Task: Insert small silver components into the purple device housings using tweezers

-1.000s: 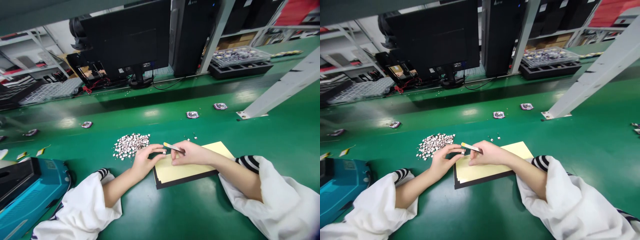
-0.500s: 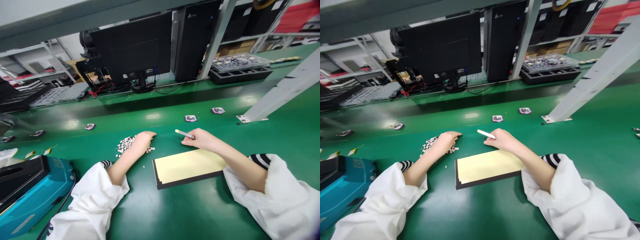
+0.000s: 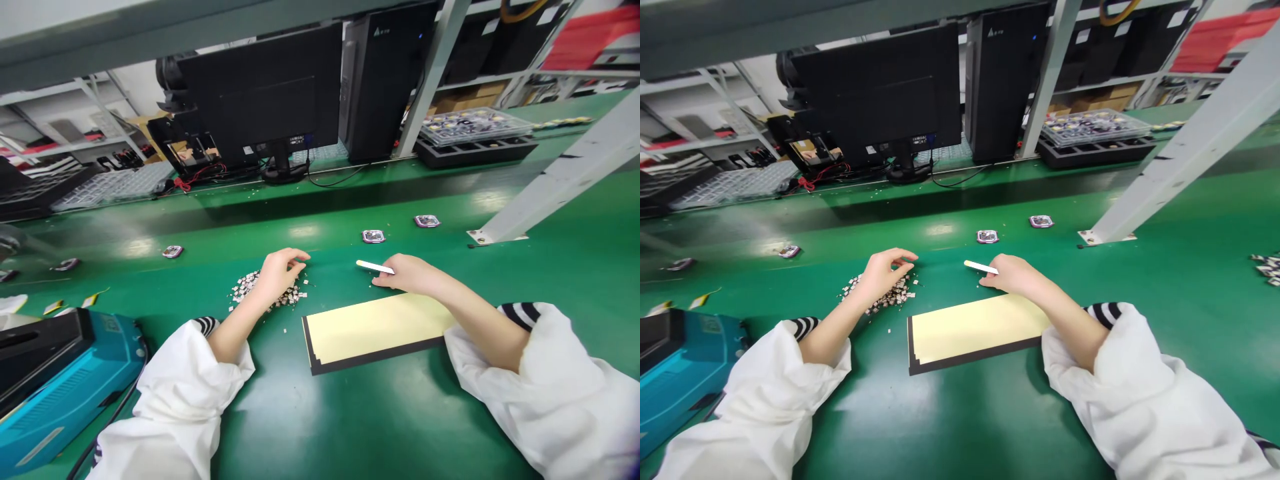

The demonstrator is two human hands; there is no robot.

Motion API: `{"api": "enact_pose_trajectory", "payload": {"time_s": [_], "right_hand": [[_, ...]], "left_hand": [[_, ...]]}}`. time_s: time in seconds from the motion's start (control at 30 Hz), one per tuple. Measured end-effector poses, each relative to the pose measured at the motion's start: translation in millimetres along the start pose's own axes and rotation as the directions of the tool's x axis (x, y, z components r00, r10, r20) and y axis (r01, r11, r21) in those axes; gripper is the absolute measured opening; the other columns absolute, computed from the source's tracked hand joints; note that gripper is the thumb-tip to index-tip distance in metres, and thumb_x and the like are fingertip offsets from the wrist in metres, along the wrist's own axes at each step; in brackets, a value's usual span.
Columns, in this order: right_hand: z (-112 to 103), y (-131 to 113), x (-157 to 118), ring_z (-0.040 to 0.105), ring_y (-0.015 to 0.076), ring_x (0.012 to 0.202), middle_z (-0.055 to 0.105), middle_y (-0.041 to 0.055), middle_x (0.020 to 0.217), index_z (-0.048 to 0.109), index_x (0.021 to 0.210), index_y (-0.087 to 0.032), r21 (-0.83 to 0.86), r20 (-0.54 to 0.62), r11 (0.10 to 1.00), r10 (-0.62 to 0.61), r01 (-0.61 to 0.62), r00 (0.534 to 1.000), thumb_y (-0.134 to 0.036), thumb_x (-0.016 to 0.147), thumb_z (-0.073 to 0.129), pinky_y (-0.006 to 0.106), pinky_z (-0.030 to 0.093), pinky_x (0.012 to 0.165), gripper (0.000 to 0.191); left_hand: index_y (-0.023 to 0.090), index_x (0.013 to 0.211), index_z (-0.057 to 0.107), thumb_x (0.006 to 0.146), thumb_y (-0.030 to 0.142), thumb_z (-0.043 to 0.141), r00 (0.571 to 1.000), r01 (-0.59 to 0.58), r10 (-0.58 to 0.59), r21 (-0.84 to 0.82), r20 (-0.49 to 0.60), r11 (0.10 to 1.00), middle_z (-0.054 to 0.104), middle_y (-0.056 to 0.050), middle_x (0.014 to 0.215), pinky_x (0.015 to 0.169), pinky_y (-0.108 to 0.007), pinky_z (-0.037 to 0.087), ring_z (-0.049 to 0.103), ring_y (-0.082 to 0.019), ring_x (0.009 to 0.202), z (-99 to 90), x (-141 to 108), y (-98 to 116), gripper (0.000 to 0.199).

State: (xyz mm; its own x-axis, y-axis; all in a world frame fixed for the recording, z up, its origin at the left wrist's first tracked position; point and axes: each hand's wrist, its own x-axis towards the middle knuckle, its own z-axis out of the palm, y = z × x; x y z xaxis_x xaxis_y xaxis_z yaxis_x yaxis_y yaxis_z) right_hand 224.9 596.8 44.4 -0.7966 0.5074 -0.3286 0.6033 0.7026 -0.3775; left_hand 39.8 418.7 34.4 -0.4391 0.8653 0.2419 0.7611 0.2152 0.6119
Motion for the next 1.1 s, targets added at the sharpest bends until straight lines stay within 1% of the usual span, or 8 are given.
{"api": "enact_pose_trajectory", "payload": {"time_s": [0.2,0.27,0.37,0.43,0.5,0.77,0.97,1.1], "right_hand": [[-2,-2,-6,0.042,0.0124,0.047,0.047,-0.0001,0.052,0.047,0.059,-0.017,-0.015,0.071,0.991,-0.132,0.133,0.989,-0.033,0.071,0.05,0.024,0.025,0.043,0.02],[1,-11,-13,0.045,0.0113,0.052,0.051,-0.0021,0.057,0.049,0.061,-0.017,0.035,0.208,0.956,-0.292,0.291,0.934,-0.032,0.067,0.055,0.021,0.028,0.045,0.017],[11,-25,-22,0.044,0.0091,0.052,0.049,-0.0056,0.056,0.049,0.059,-0.018,0.108,0.386,0.881,-0.465,0.461,0.797,-0.031,0.059,0.063,0.019,0.027,0.045,0.019],[17,-30,-26,0.041,0.0086,0.049,0.045,-0.0058,0.053,0.046,0.055,-0.017,0.1,0.41,0.862,-0.49,0.496,0.769,-0.029,0.058,0.063,0.019,0.024,0.043,0.021],[22,-30,-27,0.039,0.0089,0.048,0.043,-0.0051,0.052,0.043,0.054,-0.017,0.068,0.394,0.866,-0.48,0.496,0.784,-0.028,0.059,0.061,0.02,0.023,0.043,0.022],[25,-23,-30,0.043,0.0108,0.045,0.048,-0.0029,0.049,0.046,0.053,-0.017,-0.009,0.342,0.876,-0.45,0.482,0.825,-0.026,0.061,0.063,0.021,0.022,0.042,0.02],[58,-62,-53,0.056,0.0143,0.069,0.059,0.0028,0.078,0.055,0.083,-0.016,0.007,0.078,0.867,-0.497,0.498,0.864,-0.026,0.082,0.048,0.022,0.039,0.06,0.012],[95,-77,-69,0.059,0.0174,0.062,0.058,0.0081,0.085,0.057,0.096,-0.011,-0.252,-0.019,0.764,-0.618,0.594,0.786,-0.016,0.074,0.059,0.027,0.046,0.052,0.023]], "left_hand": [[0.011,0.084,0.062,0.07,0.02,0.059,0.99,0.141,-0.135,-0.345,0.041,0.928,0.068,-0.008,0.08,0.069,-0.027,0.052,0.064,-0.016,0.074,1.7,-7,3,0.017],[0.01,0.082,0.062,0.066,0.021,0.064,0.985,0.174,-0.153,-0.41,0.085,0.895,0.068,-0.008,0.075,0.066,-0.026,0.053,0.064,-0.016,0.07,3.8,-14,5,0.019],[0.011,0.077,0.063,0.061,0.023,0.069,0.948,0.315,-0.242,-0.522,0.205,0.793,0.067,-0.005,0.069,0.06,-0.024,0.052,0.063,-0.014,0.063,7.7,-26,9,0.022],[0.011,0.074,0.064,0.059,0.023,0.07,0.909,0.416,-0.301,-0.572,0.289,0.707,0.066,-0.004,0.068,0.062,-0.023,0.052,0.062,-0.013,0.063,10.3,-34,12,0.02],[0.011,0.07,0.065,0.058,0.018,0.07,0.888,0.457,-0.31,-0.578,0.339,0.676,0.065,-0.004,0.07,0.067,-0.024,0.051,0.061,-0.013,0.066,12.5,-40,15,0.015],[0.014,0.078,0.065,0.071,0.013,0.056,0.945,0.278,-0.142,-0.498,0.294,0.821,0.056,-0.005,0.083,0.072,-0.022,0.05,0.058,-0.011,0.077,24.3,-58,13,0.012],[0.013,0.082,0.063,0.072,0.007,0.05,0.956,0.155,-0.012,-0.473,0.292,0.867,0.053,-0.005,0.084,0.069,-0.022,0.052,0.057,-0.011,0.076,32.7,-60,8,0.018],[0.013,0.082,0.062,0.075,0.007,0.047,0.961,0.072,0.056,-0.44,0.272,0.895,0.052,-0.005,0.084,0.069,-0.021,0.052,0.056,-0.01,0.077,31.7,-59,10,0.018]]}}
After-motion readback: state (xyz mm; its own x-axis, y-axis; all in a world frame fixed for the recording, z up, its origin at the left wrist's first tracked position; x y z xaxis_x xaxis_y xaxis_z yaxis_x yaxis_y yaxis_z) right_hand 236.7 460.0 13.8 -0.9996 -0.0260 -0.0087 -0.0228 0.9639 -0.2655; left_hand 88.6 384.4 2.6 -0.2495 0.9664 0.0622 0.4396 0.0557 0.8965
